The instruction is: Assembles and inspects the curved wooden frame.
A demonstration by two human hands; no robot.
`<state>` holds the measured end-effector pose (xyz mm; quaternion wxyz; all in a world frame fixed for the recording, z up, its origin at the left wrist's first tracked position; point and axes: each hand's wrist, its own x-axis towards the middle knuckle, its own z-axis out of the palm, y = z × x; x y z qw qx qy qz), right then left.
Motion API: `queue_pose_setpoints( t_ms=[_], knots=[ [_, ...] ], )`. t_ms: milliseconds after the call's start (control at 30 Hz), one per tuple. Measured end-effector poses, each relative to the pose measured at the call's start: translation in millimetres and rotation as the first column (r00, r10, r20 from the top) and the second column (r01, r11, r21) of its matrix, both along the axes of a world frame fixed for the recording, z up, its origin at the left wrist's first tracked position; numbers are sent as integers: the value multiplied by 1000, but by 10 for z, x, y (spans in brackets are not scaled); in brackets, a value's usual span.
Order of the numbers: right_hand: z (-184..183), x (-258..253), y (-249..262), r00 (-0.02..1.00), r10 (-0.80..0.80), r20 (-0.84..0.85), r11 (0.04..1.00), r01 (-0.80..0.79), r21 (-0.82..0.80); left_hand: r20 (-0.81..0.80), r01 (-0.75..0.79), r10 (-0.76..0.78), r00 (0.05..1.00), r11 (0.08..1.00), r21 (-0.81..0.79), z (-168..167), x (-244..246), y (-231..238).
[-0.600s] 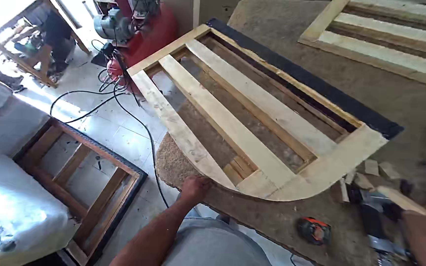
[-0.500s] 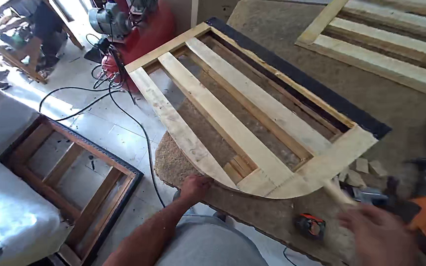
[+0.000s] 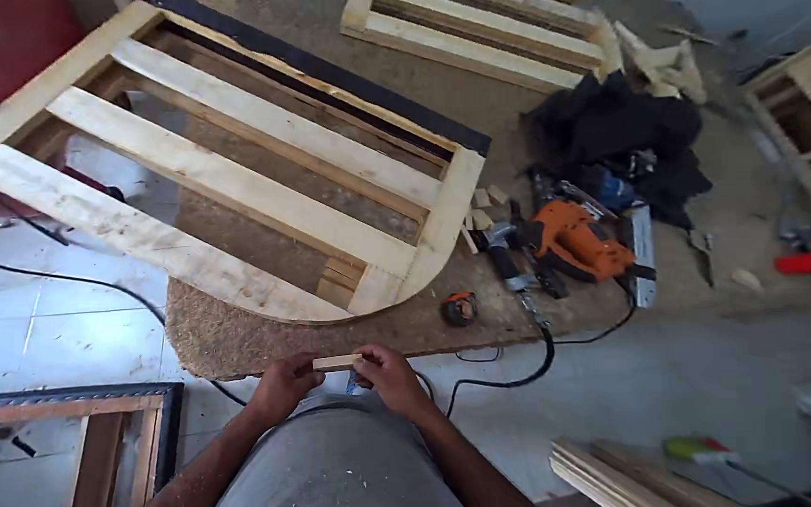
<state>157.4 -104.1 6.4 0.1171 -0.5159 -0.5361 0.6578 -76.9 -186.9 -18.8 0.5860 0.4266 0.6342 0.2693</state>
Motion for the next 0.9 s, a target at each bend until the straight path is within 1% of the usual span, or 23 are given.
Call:
queue_pose_setpoints(
  t_ms=[100,200,267,333,467,533,633,800,900],
  knots=[
    [-61,14,-45,989,-142,-32,990,141,-12,-117,29,-34,993,999,-42,23,80,81],
    [-159,95,-40,964,-263,-48,965,262,-24,-235,65,-71,969,997,-34,15,218,156],
    [-245,164,-2,943,-328,-51,945,327,-27,-272,77,-83,959,996,-34,9,318,225],
    [-324,211,65,921,-381,-79,924,378,-53,-284,51,-58,957,998,-32,1,412,290],
    [-463,306,216,898,-420,-133,907,412,-83,-247,-42,28,969,998,-51,-2,580,425],
    [-473,351,289,892,-428,-146,903,419,-90,-169,-147,135,976,987,-62,-48,662,464],
    [-438,420,411,912,-384,-141,923,377,-76,-96,-281,273,957,956,-85,-79,767,515],
    [-458,511,599,936,-304,-178,953,302,-37,-14,-448,450,893,886,-117,-76,953,580],
    [-635,432,692,909,-348,-231,937,342,-66,17,-559,564,826,822,-105,-112,1042,614]
  ],
)
